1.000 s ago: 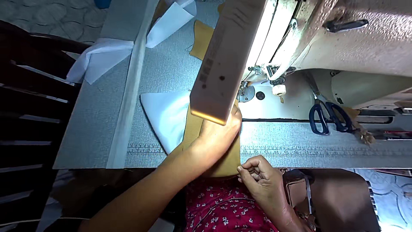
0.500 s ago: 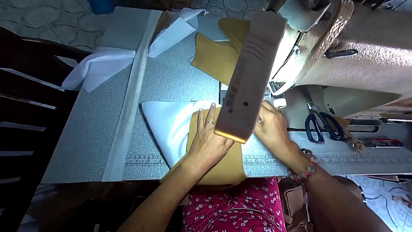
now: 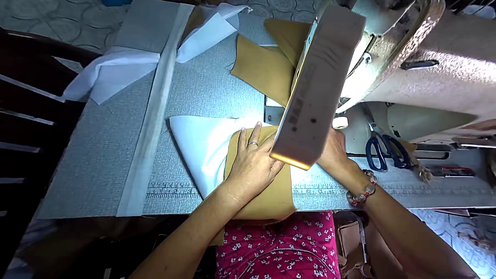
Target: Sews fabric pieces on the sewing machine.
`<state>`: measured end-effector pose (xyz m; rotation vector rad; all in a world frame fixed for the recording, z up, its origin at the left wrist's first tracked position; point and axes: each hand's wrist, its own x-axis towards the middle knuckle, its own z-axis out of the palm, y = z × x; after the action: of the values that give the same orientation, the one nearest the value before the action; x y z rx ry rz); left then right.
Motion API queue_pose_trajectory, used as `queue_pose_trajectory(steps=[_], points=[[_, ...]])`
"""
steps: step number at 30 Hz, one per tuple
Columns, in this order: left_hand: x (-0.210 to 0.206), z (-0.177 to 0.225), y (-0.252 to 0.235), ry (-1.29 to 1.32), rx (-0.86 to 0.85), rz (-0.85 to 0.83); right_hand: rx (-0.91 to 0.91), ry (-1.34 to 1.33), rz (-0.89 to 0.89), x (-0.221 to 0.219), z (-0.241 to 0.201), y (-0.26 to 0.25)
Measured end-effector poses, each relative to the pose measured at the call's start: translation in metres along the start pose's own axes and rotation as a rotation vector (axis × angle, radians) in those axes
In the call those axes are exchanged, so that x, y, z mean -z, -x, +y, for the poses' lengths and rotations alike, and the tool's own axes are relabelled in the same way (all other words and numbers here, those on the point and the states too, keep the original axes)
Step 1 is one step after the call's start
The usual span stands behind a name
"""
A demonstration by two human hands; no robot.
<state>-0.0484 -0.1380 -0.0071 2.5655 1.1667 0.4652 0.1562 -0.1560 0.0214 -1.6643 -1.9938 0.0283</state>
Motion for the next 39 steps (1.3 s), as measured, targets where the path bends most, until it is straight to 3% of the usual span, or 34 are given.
queue_pose_trajectory(steps=[3, 8, 17, 19, 21, 25, 39], points=[[-0.001, 0.0, -0.005, 0.003, 0.012, -0.039, -0.027, 0.053, -0.075, 0.006, 0.011, -0.004], [-0.002, 0.001, -0.015, 0.0, 0.013, -0.076, -0.055, 0.221, -0.046, 0.009, 0.029, -0.009], [-0.002, -0.003, -0.025, 0.011, -0.057, 0.005, 0.202, -0.192, -0.059, 0.005, -0.025, 0.092], [0.017, 0.012, -0.032, 0.043, 0.01, -0.115, 0.228, -0.195, -0.061, 0.002, -0.029, 0.101], [0.025, 0.019, -0.036, 0.044, 0.041, -0.156, 0.234, -0.176, -0.059, -0.001, -0.03, 0.104], [0.0, 0.001, -0.032, 0.02, -0.055, 0.035, 0.23, -0.142, -0.059, -0.004, -0.029, 0.107], [0.004, 0.001, -0.039, 0.063, -0.036, 0.003, 0.206, -0.149, -0.026, -0.006, -0.026, 0.102]])
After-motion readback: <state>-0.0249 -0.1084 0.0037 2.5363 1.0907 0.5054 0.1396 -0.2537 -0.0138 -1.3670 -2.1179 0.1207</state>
